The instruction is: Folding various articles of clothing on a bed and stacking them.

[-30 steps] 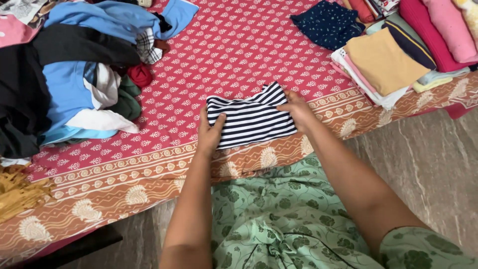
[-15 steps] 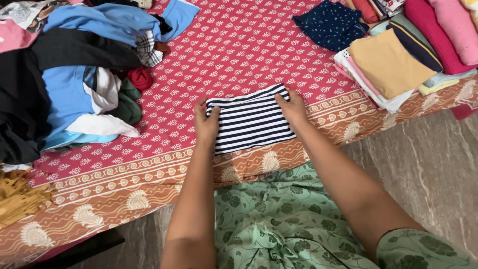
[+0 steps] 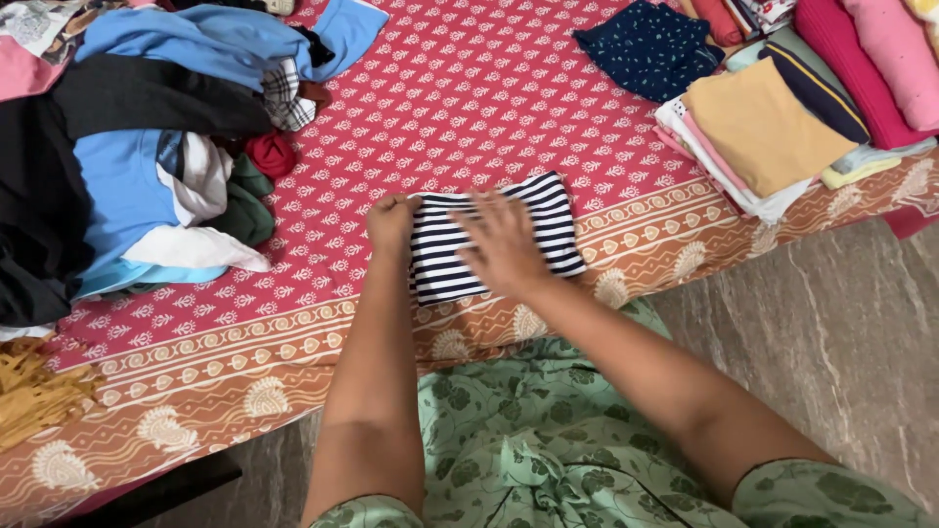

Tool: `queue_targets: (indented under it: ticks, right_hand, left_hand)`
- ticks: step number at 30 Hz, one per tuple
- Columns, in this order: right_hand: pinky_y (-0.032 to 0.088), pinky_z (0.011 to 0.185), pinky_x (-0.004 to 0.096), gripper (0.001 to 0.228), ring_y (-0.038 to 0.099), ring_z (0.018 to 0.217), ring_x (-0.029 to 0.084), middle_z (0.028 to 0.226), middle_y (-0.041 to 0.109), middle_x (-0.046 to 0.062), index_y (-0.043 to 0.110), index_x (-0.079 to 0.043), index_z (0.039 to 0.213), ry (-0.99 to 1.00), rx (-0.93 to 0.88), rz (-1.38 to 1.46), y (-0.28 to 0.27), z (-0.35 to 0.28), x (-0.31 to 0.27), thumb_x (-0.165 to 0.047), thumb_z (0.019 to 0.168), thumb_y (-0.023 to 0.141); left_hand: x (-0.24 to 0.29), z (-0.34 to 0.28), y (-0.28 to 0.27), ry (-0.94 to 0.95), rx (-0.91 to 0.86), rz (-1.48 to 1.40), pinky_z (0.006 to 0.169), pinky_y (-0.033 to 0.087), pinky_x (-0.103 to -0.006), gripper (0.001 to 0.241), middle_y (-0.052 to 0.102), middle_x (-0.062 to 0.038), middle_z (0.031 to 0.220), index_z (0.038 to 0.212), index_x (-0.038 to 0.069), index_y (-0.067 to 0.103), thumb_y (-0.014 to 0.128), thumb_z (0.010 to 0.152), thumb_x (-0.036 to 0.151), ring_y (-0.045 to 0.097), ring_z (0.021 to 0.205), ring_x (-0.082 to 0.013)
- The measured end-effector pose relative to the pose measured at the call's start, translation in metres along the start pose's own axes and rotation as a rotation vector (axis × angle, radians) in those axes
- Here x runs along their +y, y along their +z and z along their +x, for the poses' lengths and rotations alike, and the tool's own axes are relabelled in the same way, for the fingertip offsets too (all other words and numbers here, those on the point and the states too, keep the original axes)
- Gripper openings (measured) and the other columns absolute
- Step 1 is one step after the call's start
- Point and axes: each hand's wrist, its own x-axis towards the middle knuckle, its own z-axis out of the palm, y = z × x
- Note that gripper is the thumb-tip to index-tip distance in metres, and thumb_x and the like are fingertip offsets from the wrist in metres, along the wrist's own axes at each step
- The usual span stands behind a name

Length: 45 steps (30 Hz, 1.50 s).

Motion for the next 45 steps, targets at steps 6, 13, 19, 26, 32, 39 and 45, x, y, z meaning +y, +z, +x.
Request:
queue_targets:
  ticks: [6, 13, 19, 26, 32, 39, 45]
  right_hand:
    - [0.004, 0.121, 0.062, 0.063, 0.013, 0.154, 0.036, 0.169, 0.019, 0.011, 0.026, -0.028, 0.162, -0.115, -0.238, 0.044, 0.001, -0.009, -0.025, -0.052, 0.104, 0.037]
    - [0.004, 0.125, 0.060, 0.068, 0.013, 0.158, 0.036, 0.169, 0.020, 0.012, 0.027, -0.019, 0.162, -0.091, -0.330, -0.010, -0.004, -0.011, -0.023, -0.049, 0.103, 0.042]
    - [0.005, 0.123, 0.054, 0.083, 0.013, 0.156, 0.036, 0.166, 0.016, 0.021, 0.025, -0.004, 0.158, -0.258, -0.272, 0.002, 0.007, -0.007, -0.002, -0.051, 0.094, 0.050]
    - [0.011, 0.127, 0.048, 0.075, 0.017, 0.159, 0.029, 0.172, 0.017, 0.015, 0.025, -0.008, 0.162, -0.307, -0.326, -0.082, -0.005, 0.008, 0.039, -0.046, 0.099, 0.043]
    - [0.008, 0.124, 0.050, 0.071, 0.012, 0.156, 0.029, 0.169, 0.012, 0.011, 0.017, -0.012, 0.163, 0.048, -0.491, -0.041, -0.011, 0.028, 0.101, -0.054, 0.105, 0.026]
    - [0.013, 0.124, 0.049, 0.067, 0.020, 0.154, 0.030, 0.166, 0.026, 0.011, 0.031, -0.012, 0.158, 0.216, -0.205, 0.125, 0.010, 0.008, 0.151, -0.050, 0.104, 0.033]
    - [0.039, 0.111, 0.048, 0.040, 0.055, 0.125, 0.037, 0.128, 0.063, 0.019, 0.063, -0.004, 0.124, 0.321, 0.293, 0.172, 0.015, -0.008, 0.149, -0.035, 0.100, 0.058]
  left_hand:
    - [0.035, 0.001, 0.000, -0.119, 0.068, 0.161, 0.063, 0.052, -0.0320, 0.006, 0.071, -0.002, 0.074, 0.082, 0.005, 0.076, 0.079, 0.078, 0.009, 0.062, 0.066, -0.0121]
    - [0.085, -0.090, 0.022, 0.761, 0.270, 0.775, 0.085, 0.051, -0.0506, 0.016, 0.070, -0.019, 0.097, 0.096, 0.004, 0.071, 0.066, 0.083, 0.010, 0.065, 0.095, -0.0387]
    - [0.030, -0.153, 0.024, 0.835, 0.089, 0.922, 0.117, 0.031, -0.0582, 0.055, 0.053, -0.023, 0.149, 0.145, 0.002, 0.056, 0.046, 0.106, 0.039, 0.045, 0.142, -0.0400]
    - [0.040, -0.154, 0.018, 0.556, -0.085, 1.058, 0.121, 0.019, -0.0583, 0.060, 0.038, -0.014, 0.162, 0.156, 0.016, 0.043, 0.038, 0.104, 0.046, 0.027, 0.152, -0.0361]
    - [0.038, -0.149, 0.022, 0.454, -0.105, 1.083, 0.120, 0.019, -0.0575, 0.059, 0.035, -0.010, 0.164, 0.156, 0.018, 0.042, 0.036, 0.103, 0.044, 0.023, 0.153, -0.0339]
    - [0.043, -0.151, 0.022, 0.418, -0.109, 1.057, 0.121, 0.021, -0.0565, 0.058, 0.037, -0.009, 0.163, 0.155, 0.020, 0.044, 0.039, 0.102, 0.044, 0.023, 0.153, -0.0339]
    - [0.039, -0.150, 0.020, 0.470, -0.091, 1.041, 0.119, 0.023, -0.0576, 0.058, 0.039, -0.011, 0.161, 0.153, 0.019, 0.047, 0.041, 0.101, 0.043, 0.025, 0.152, -0.0355]
